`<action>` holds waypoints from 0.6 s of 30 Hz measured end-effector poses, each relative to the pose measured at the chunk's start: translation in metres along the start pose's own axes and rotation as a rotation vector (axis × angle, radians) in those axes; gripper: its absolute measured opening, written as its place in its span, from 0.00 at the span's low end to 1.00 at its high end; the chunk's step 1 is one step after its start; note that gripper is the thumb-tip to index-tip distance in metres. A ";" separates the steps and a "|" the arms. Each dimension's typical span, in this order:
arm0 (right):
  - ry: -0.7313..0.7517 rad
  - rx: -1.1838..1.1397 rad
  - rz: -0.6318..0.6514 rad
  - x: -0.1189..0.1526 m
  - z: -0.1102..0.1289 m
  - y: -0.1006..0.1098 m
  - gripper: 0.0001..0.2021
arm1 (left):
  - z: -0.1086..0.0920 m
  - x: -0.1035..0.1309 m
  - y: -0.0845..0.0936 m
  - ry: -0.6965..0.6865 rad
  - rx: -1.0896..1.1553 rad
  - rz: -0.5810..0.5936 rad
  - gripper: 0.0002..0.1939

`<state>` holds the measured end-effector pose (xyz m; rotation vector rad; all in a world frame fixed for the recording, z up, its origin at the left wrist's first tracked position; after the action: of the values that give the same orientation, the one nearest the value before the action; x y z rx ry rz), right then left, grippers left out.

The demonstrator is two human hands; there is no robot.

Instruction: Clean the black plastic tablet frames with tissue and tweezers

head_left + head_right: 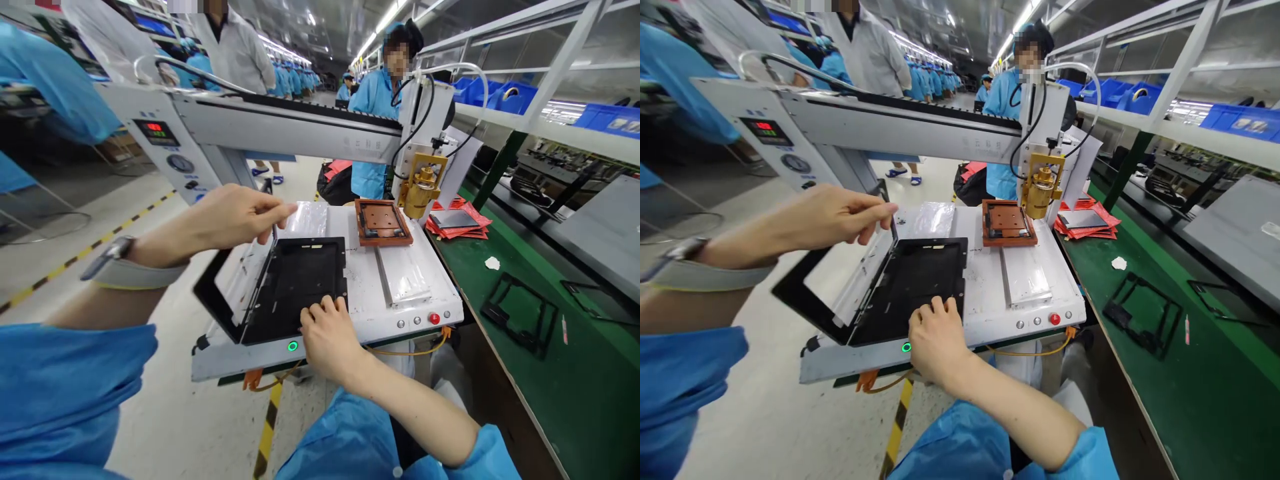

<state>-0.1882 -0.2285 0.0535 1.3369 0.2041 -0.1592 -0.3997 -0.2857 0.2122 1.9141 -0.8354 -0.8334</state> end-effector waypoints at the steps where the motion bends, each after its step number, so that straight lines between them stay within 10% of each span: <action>1: -0.018 0.004 0.028 -0.006 0.000 -0.002 0.13 | 0.005 0.005 0.004 0.052 -0.002 0.003 0.30; 11: -0.072 -0.143 0.071 0.001 -0.027 0.021 0.08 | 0.041 0.035 0.022 0.241 0.094 -0.108 0.20; 18: 0.080 -0.338 -0.504 0.067 -0.006 0.074 0.07 | 0.045 0.038 0.018 0.209 0.266 -0.152 0.37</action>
<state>-0.1059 -0.2057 0.1064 0.9348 0.6090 -0.4747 -0.4188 -0.3436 0.2018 2.2781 -0.7069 -0.6193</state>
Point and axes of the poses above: each hand's wrist, its own x-axis away from the middle knuckle, its own y-axis out of the back of the hand, z = x × y, the point moved 4 cm from there along -x, towards the middle knuckle, and after that the axes turned 4 degrees about -z, right-handed, at the moved point
